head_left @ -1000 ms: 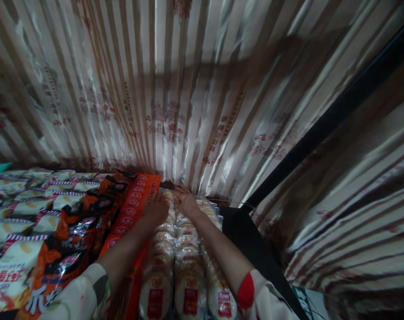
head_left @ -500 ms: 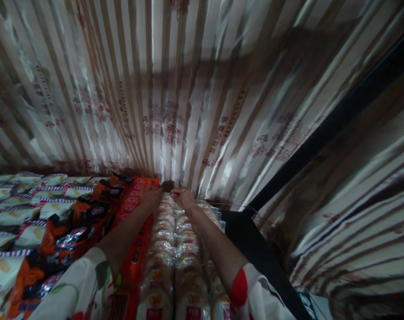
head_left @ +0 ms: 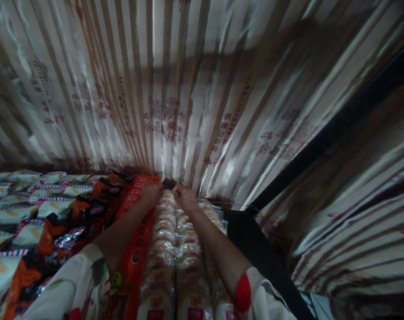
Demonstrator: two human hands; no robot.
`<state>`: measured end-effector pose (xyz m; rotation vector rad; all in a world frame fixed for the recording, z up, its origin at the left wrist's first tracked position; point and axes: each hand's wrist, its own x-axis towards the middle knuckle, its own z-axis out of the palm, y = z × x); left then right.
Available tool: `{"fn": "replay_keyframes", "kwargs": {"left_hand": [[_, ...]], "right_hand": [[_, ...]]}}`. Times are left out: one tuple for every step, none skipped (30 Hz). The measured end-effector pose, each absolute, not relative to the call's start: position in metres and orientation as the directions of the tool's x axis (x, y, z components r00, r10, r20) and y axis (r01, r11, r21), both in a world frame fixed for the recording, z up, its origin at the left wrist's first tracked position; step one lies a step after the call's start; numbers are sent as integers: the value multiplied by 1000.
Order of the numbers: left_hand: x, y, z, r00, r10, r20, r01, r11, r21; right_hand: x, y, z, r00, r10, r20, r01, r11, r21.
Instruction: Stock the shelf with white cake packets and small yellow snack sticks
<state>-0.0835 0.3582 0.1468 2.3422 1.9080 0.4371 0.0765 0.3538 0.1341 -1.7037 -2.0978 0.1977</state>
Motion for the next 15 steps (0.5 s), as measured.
{"fn": "replay_keyframes", "kwargs": {"left_hand": [[-83, 357, 148, 174, 972, 161, 943, -211, 256], [-83, 357, 149, 169, 974, 154, 941, -206, 269], [-83, 356, 150, 160, 977, 143, 938, -196, 288], [-84, 356, 151, 151, 980, 128, 932, -184, 311], [-84, 356, 153, 143, 984, 106, 926, -171, 337], [-85, 356, 153, 140, 987, 80, 918, -160, 363], [-85, 357, 154, 142, 988, 54, 911, -152, 383], [-85, 357, 154, 146, 989, 34, 907, -148, 395], [-85, 358, 154, 153, 988, 21, 903, -149, 403], [-85, 358, 154, 155, 988, 20, 900, -150, 409], [-84, 358, 153, 150, 988, 28, 898, -149, 414], [-83, 357, 152, 141, 989, 44, 897, -147, 418], [-83, 357, 152, 128, 990, 65, 896, -144, 421], [-83, 356, 151, 115, 990, 88, 895, -141, 423], [-83, 355, 151, 107, 989, 105, 894, -141, 425]], "right_hand": [[76, 353, 135, -155, 959, 238, 907, 233, -351], [77, 353, 135, -154, 959, 240, 914, 231, -334], [77, 353, 136, -153, 959, 240, 920, 227, -320], [77, 353, 136, -156, 958, 239, 924, 227, -308], [77, 353, 135, -165, 957, 239, 925, 234, -298], [77, 353, 135, -178, 953, 245, 924, 248, -290], [76, 353, 134, -192, 949, 251, 922, 262, -284], [76, 352, 134, -201, 946, 256, 920, 272, -281], [76, 352, 133, -207, 943, 259, 918, 279, -282], [76, 352, 133, -208, 942, 262, 914, 283, -291], [76, 351, 133, -203, 942, 267, 908, 284, -309], [77, 351, 133, -196, 940, 280, 899, 286, -332], [78, 351, 133, -189, 934, 304, 886, 295, -358], [79, 351, 133, -188, 922, 339, 869, 317, -380], [81, 351, 133, -200, 905, 375, 850, 351, -393]]}}
